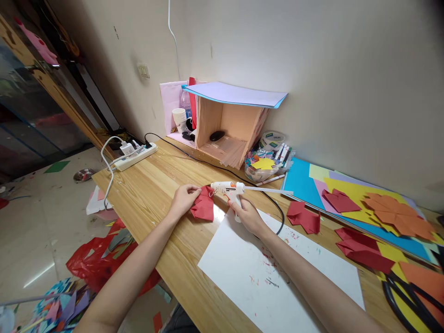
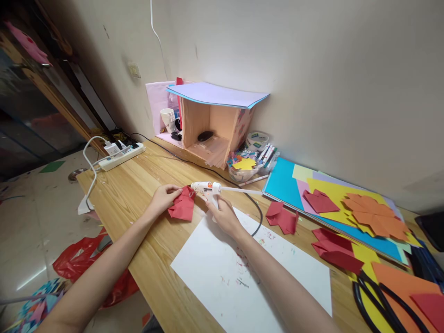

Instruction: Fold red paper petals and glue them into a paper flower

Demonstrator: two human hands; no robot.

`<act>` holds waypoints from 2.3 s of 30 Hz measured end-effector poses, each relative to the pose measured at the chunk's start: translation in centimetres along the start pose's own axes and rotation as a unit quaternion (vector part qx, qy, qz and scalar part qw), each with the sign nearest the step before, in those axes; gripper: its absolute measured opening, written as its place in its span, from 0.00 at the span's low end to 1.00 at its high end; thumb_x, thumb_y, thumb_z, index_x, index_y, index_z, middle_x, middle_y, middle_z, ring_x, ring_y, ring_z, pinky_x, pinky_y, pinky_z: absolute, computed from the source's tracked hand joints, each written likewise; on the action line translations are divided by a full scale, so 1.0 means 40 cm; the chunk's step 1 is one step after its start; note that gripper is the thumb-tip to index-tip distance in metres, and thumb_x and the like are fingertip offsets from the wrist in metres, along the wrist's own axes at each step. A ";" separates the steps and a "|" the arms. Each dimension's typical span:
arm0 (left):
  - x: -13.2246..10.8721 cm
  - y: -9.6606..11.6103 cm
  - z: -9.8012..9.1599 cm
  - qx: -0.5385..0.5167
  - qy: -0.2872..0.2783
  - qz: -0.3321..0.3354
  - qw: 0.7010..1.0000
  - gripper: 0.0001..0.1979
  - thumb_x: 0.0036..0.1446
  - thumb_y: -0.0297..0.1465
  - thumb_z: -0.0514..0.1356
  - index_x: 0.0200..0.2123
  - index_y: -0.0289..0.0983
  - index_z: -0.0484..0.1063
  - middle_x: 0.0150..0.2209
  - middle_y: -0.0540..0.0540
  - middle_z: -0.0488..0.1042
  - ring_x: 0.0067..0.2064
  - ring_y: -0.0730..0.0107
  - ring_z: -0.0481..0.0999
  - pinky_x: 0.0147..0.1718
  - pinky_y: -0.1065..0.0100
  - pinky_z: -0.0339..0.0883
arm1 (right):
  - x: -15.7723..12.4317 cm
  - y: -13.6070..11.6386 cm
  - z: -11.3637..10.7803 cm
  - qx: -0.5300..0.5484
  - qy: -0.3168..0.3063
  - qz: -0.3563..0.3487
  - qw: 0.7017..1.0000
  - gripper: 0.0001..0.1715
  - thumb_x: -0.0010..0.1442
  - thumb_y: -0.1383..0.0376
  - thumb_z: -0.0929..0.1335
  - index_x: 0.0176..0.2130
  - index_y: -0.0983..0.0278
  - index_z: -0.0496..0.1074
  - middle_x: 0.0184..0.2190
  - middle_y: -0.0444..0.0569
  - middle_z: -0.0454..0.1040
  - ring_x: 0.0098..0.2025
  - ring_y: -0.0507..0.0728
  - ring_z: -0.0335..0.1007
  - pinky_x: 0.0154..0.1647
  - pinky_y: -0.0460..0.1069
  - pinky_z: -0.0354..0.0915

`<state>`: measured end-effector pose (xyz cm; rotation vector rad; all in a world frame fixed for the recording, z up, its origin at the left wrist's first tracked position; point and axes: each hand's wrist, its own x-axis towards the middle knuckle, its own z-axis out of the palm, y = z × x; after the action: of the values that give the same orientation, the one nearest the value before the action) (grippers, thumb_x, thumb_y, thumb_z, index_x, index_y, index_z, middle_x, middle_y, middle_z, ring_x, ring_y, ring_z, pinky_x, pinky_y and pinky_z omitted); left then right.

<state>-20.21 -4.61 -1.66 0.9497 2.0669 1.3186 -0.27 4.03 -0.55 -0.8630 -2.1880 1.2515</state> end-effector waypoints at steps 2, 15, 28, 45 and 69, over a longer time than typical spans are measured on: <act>0.000 0.000 0.001 -0.003 0.000 -0.002 1.000 0.15 0.42 0.39 0.59 0.29 0.33 0.74 0.29 0.43 0.76 0.30 0.66 0.74 0.28 0.69 0.65 | 0.001 0.000 0.000 0.001 -0.002 -0.006 1.000 0.18 0.56 0.55 0.59 0.33 0.64 0.70 0.22 0.44 0.69 0.27 0.55 0.64 0.32 0.48 0.59; 0.005 -0.009 0.002 -0.031 0.003 -0.010 0.999 0.15 0.39 0.39 0.61 0.28 0.34 0.74 0.28 0.44 0.76 0.29 0.67 0.73 0.27 0.70 0.64 | 0.002 -0.003 0.000 -0.009 -0.006 -0.016 1.000 0.18 0.57 0.55 0.58 0.33 0.63 0.70 0.24 0.44 0.70 0.28 0.55 0.64 0.33 0.47 0.58; 0.001 0.009 -0.010 -0.022 0.011 -0.002 1.000 0.15 0.40 0.39 0.60 0.28 0.33 0.74 0.29 0.43 0.76 0.30 0.66 0.73 0.28 0.70 0.64 | 0.001 0.003 -0.004 -0.001 -0.005 -0.003 1.000 0.17 0.57 0.55 0.59 0.32 0.64 0.69 0.23 0.44 0.69 0.28 0.54 0.63 0.34 0.47 0.57; 0.001 0.012 -0.018 -0.023 0.025 0.008 0.999 0.15 0.41 0.39 0.60 0.28 0.33 0.73 0.29 0.43 0.76 0.30 0.66 0.73 0.29 0.69 0.64 | 0.007 0.003 -0.006 -0.011 0.011 0.013 1.000 0.18 0.56 0.56 0.59 0.27 0.65 0.69 0.25 0.45 0.70 0.29 0.54 0.64 0.34 0.47 0.57; -0.045 0.088 -0.053 -0.189 -0.162 -0.023 0.968 0.18 0.42 0.41 0.63 0.31 0.32 0.74 0.29 0.45 0.74 0.27 0.74 0.70 0.27 0.74 0.60 | 0.225 -0.005 0.074 -0.060 -0.001 -0.143 0.988 0.12 0.56 0.59 0.60 0.28 0.64 0.65 0.28 0.46 0.68 0.29 0.53 0.59 0.31 0.47 0.55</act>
<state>-19.59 -6.19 2.50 0.8720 1.5140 1.3653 -8.50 8.68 -0.96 -0.5662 -2.3082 0.9918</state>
